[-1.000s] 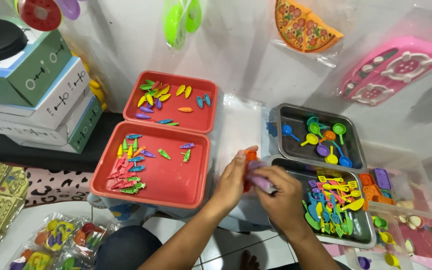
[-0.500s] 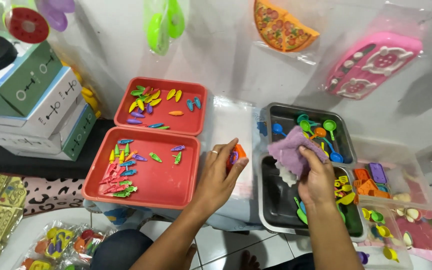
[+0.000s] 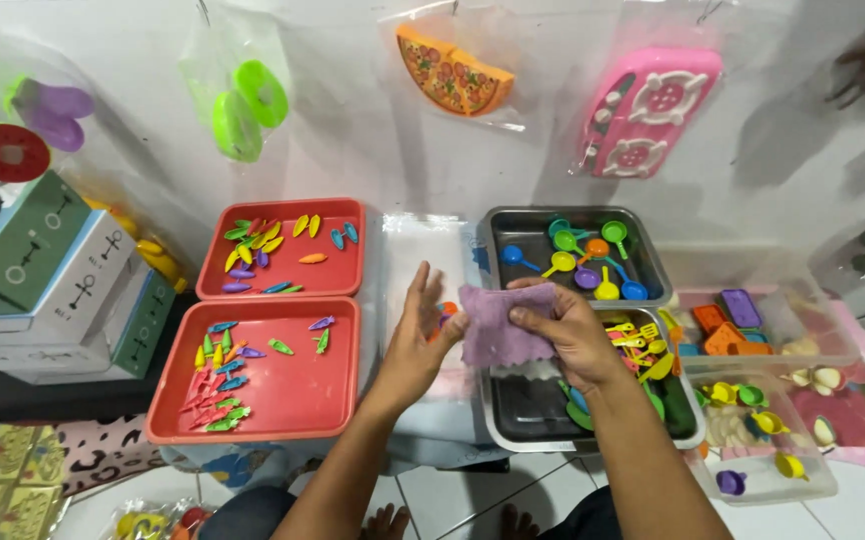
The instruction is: The person organizes small plastic toys, including toy cutlery and a purple toy camera, into a clear plastic bag. They then wipe an orange toy camera with a purple cloth and place it into a metal tray.
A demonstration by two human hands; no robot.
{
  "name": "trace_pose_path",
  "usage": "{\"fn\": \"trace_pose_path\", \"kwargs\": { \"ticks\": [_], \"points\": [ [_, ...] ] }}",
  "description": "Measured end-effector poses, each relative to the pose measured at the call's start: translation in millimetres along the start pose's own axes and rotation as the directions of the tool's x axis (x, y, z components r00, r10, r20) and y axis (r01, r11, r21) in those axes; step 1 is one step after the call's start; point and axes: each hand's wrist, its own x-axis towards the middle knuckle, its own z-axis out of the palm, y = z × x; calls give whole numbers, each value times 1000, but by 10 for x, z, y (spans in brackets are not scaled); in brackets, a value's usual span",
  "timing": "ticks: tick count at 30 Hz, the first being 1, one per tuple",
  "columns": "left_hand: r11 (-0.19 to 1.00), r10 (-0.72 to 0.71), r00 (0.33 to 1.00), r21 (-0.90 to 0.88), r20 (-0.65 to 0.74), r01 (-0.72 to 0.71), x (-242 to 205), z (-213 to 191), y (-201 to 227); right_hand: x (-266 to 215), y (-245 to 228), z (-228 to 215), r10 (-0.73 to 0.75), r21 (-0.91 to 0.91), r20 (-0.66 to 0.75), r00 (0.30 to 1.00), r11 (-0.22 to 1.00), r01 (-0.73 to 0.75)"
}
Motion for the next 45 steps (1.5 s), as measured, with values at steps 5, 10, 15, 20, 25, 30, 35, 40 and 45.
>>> {"fn": "trace_pose_path", "kwargs": {
  "ticks": [5, 10, 15, 20, 25, 30, 35, 40, 45],
  "points": [
    [783, -247, 953, -544, 175, 303, -63, 4, -378, -103, -37, 184, 64, 34, 82, 995, 997, -67],
    [834, -225, 970, -532, -87, 146, -113, -134, -115, 5, 57, 196, -248, -466, 29, 968, 853, 233],
    [803, -240, 970, -571, -49, 170, -130, -219, -176, -204, -117, 472, -484, -595, 563, 670, 324, 735],
    [735, -144, 986, -658, 84, 164, -298, -353, 223, -91, 59, 424, -452, -536, 591, 668, 398, 744],
    [873, -46, 980, -469, 191, 133, -318, -419, 44, -65, 64, 286, -209, -473, 572, 793, 706, 528],
    [888, -38, 953, -428, 301, 171, -363, -462, -67, -7, 322, 75, -71, -422, 471, 879, 857, 295],
    [888, -65, 961, -423, 268, 178, -346, -441, -31, -59, 387, 107, -173, -446, 169, 970, 864, 232],
    [730, -228, 955, -615, 191, 297, -184, -294, -578, -246, 20, 577, -434, -507, 575, 694, 477, 718],
    [603, -384, 903, -688, 195, 405, -183, -343, -579, -269, 155, 607, -443, -467, 646, 622, 415, 780]
  ]
}}
